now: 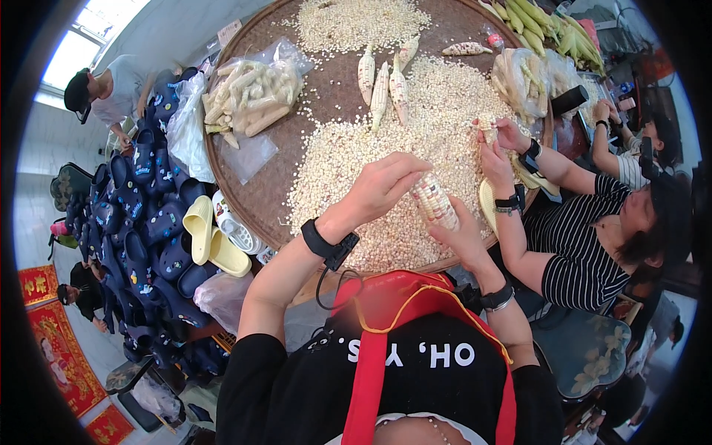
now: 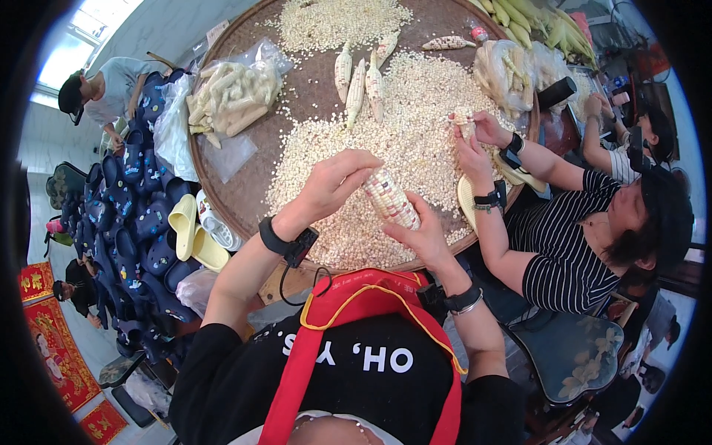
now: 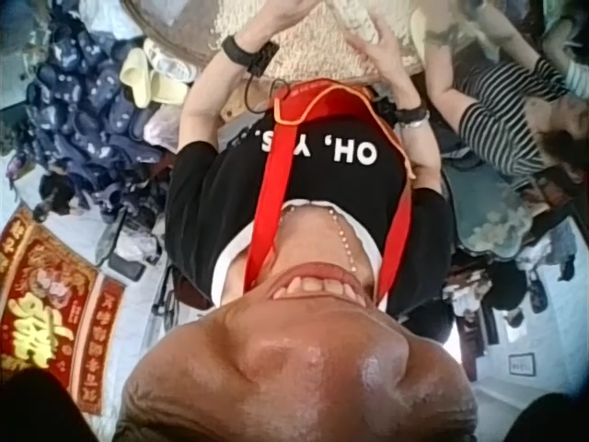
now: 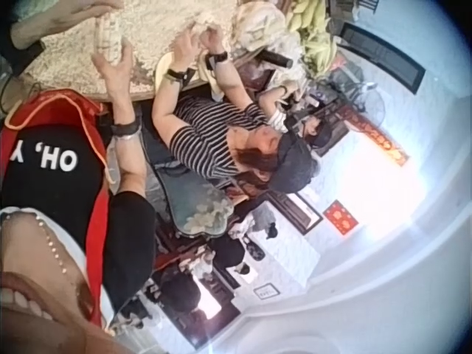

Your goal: Manually peeling kernels off of corn cobs into a pile on a large tray.

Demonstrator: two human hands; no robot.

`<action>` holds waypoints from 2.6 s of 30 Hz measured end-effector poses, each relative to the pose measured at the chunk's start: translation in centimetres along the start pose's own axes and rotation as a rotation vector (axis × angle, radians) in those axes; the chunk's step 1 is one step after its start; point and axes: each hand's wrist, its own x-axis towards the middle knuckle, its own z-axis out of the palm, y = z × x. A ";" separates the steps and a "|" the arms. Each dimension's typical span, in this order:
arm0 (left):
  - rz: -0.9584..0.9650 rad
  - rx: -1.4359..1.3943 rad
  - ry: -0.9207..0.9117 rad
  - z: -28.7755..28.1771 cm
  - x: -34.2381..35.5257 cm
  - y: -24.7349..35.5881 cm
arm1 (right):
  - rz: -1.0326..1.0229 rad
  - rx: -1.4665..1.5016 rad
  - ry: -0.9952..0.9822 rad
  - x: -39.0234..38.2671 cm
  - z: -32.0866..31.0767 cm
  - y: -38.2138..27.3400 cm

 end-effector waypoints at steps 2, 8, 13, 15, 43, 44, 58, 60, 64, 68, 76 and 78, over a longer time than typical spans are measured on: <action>0.036 0.016 -0.033 -0.2 0.0 -0.2 | 0.049 0.011 0.002 0.1 0.2 -0.7; 0.105 0.030 0.033 -0.5 -0.4 0.0 | 0.065 0.089 -0.001 0.5 0.1 -0.2; -0.156 -0.105 0.044 -0.4 -1.0 -0.5 | -0.270 -0.269 0.262 1.6 -0.3 1.2; -0.322 -0.170 0.045 -0.2 -0.4 0.1 | -0.264 -0.298 0.265 1.4 -0.3 1.2; 0.030 0.030 0.128 1.5 -0.9 -1.5 | -0.285 -0.630 0.236 -0.3 0.5 -0.1; 0.077 0.021 0.140 1.4 -0.8 -1.4 | -0.284 -0.631 0.236 -0.3 0.4 0.0; -0.076 -0.132 -0.029 0.0 -1.1 0.3 | -0.307 -0.528 0.190 -0.1 0.2 0.7; -0.061 -0.105 -0.028 0.4 -1.2 -0.2 | -0.296 -0.526 0.190 -0.3 0.4 0.2; 0.012 -0.043 0.014 1.0 -1.3 -0.7 | -0.288 -0.516 0.203 -0.2 0.3 0.4; 0.079 -0.014 -0.009 0.7 -1.0 -0.6 | -0.288 -0.478 0.206 -0.1 0.1 0.7; -0.148 -0.182 0.013 -0.5 -1.6 -0.8 | -0.396 -0.754 0.369 0.2 -0.4 0.6; -0.364 -0.282 0.010 -0.2 -1.5 -0.7 | -0.390 -0.812 0.369 0.0 0.2 -0.3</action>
